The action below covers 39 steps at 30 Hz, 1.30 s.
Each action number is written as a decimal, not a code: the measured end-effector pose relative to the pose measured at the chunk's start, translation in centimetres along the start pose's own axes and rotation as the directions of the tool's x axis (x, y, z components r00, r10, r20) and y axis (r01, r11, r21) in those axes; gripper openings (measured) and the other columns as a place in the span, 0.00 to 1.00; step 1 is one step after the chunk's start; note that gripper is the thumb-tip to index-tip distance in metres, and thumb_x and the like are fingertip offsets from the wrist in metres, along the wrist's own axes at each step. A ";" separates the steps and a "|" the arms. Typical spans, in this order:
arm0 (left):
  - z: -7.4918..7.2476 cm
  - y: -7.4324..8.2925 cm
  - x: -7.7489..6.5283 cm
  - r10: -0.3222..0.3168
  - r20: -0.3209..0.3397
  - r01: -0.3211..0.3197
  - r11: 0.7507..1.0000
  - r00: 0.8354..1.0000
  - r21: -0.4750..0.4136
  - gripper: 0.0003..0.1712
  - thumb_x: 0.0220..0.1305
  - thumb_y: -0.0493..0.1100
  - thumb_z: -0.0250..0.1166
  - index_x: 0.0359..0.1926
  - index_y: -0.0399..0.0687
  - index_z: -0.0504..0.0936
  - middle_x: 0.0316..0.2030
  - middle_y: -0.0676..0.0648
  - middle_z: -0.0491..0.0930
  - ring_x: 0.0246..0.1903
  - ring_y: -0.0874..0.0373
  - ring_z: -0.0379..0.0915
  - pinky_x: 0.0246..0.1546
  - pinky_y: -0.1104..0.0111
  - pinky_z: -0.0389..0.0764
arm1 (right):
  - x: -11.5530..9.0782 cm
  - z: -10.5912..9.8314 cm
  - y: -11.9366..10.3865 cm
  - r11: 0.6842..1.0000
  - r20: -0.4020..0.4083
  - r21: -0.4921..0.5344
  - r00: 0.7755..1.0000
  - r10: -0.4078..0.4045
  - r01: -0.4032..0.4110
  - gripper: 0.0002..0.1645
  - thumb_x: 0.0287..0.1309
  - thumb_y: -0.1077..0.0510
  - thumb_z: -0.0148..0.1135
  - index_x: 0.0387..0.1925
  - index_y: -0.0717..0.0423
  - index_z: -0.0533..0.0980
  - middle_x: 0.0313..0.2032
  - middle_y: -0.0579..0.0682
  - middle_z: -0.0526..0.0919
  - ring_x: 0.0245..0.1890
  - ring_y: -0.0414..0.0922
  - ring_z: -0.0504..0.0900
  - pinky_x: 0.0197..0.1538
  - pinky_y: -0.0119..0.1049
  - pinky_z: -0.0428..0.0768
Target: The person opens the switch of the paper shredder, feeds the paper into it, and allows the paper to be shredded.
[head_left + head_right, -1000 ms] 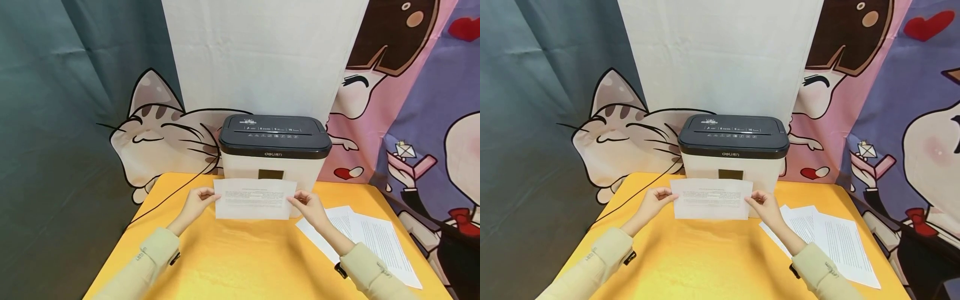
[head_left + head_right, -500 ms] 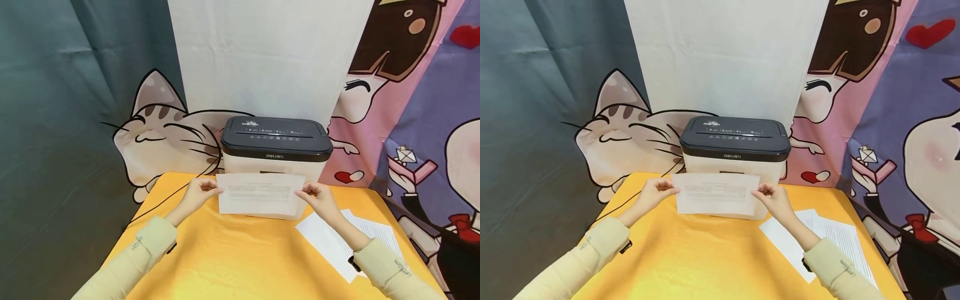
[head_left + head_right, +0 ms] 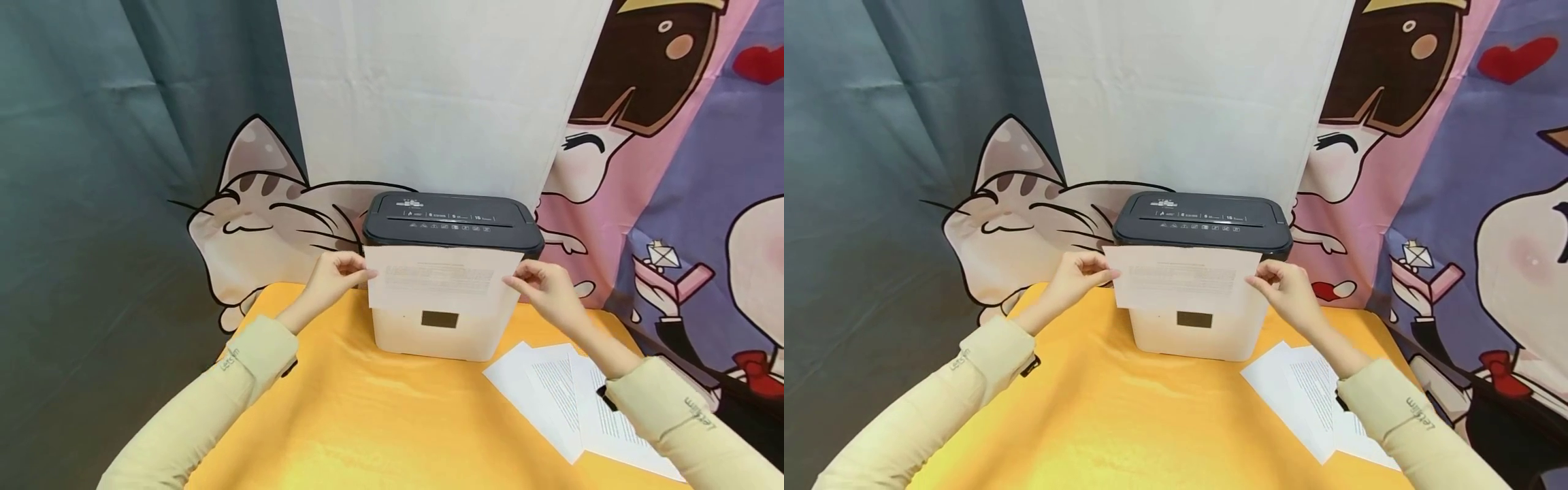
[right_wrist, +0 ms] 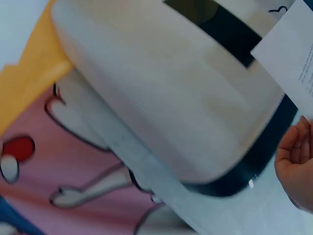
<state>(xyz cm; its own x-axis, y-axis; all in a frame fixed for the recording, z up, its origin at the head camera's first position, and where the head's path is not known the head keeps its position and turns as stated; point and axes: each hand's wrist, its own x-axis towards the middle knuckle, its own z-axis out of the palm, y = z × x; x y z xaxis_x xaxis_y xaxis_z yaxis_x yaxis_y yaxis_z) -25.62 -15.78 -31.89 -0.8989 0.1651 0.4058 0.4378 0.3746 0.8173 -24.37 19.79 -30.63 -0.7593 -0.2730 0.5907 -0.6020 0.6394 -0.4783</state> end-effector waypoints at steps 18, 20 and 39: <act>-2.0 4.9 6.8 0.084 -0.023 -0.084 0.996 0.996 -0.017 0.10 0.57 0.38 0.68 0.29 0.32 0.81 0.18 0.53 0.79 0.17 0.66 0.66 0.21 0.75 0.68 | 6.9 -4.9 -1.9 0.982 -0.045 -0.163 0.994 -0.101 0.093 0.08 0.53 0.66 0.66 0.22 0.64 0.77 0.19 0.56 0.78 0.19 0.30 0.64 0.24 0.18 0.62; -2.2 5.4 7.5 0.105 -0.038 -0.105 0.994 0.994 -0.011 0.09 0.57 0.39 0.68 0.28 0.34 0.82 0.17 0.59 0.77 0.15 0.65 0.66 0.19 0.74 0.69 | 7.7 -5.4 -2.1 0.983 -0.047 -0.164 0.995 -0.087 0.078 0.08 0.54 0.65 0.66 0.23 0.66 0.78 0.20 0.58 0.80 0.18 0.28 0.65 0.24 0.17 0.63; -2.8 7.8 12.8 0.064 -0.188 -0.054 0.997 0.980 0.060 0.11 0.53 0.43 0.71 0.32 0.37 0.85 0.21 0.61 0.79 0.27 0.66 0.73 0.33 0.74 0.72 | 12.4 -6.2 -1.6 0.974 -0.086 -0.227 0.996 -0.039 0.019 0.07 0.58 0.64 0.62 0.30 0.67 0.79 0.31 0.64 0.83 0.22 0.23 0.65 0.29 0.16 0.63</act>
<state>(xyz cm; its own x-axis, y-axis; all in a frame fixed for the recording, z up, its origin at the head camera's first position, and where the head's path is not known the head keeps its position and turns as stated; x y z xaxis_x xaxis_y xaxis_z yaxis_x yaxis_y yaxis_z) -33.66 -13.33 -19.20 -0.8497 0.0141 0.5270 0.4836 0.4190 0.7685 -31.28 19.86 -18.55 -0.7111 -0.2354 0.6625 -0.5444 0.7806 -0.3071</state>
